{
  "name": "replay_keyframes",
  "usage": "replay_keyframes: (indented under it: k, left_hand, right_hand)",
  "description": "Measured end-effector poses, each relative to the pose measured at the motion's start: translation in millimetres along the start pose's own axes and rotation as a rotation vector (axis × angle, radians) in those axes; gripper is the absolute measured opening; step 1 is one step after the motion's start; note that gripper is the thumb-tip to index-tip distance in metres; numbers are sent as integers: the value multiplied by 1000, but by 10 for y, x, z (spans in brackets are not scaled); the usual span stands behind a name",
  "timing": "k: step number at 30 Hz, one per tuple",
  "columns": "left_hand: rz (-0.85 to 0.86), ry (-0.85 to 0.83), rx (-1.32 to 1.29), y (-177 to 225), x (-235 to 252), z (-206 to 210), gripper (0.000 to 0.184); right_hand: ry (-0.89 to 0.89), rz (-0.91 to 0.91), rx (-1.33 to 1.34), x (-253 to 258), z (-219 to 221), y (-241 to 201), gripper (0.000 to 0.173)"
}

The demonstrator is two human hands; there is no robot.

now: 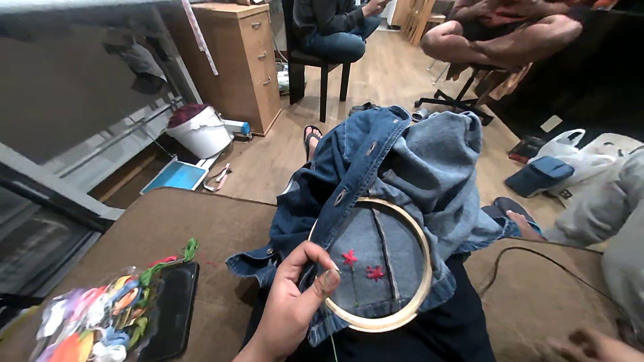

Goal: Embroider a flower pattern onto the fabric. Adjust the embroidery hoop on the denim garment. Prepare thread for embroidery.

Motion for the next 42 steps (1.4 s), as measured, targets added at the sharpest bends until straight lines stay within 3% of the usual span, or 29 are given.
replay_keyframes:
  k: [3, 5, 7, 9, 12, 16, 27, 42]
  left_hand:
    - [31, -9, 25, 86, -26, 47, 9]
    - [44, -14, 49, 148, -55, 102, 8]
    - [62, -19, 99, 206, -91, 139, 9]
    - [70, -25, 137, 252, -124, 160, 10]
    - [63, -40, 158, 310, -158, 163, 11]
    - [59, -28, 154, 335, -179, 170, 12]
    - [80, -57, 178, 341, -197, 222, 15]
    - [83, -47, 163, 328, -191, 210, 15]
  right_hand:
    - [514, -442, 321, -304, -306, -740, 43]
    - [709, -661, 596, -643, -442, -1383, 29]
    - [607, -839, 809, -974, -466, -1912, 17]
    - [503, -934, 882, -1197, -376, -2313, 18]
    - [571, -976, 833, -1261, -145, -2675, 20]
    - [727, -955, 795, -1198, 20, -2829, 15]
    - [938, -1001, 637, -1179, 28, -2888, 14]
    - [842, -956, 746, -1145, 34, -2887, 13]
Point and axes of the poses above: each hand's wrist, its own x-axis towards the middle knuckle, its own z-axis out of the palm, y = z × x, the point moved 1 cm from there along x, towards the middle knuckle, and after that the axes turned 15 degrees about y, right-handed, at the moved point
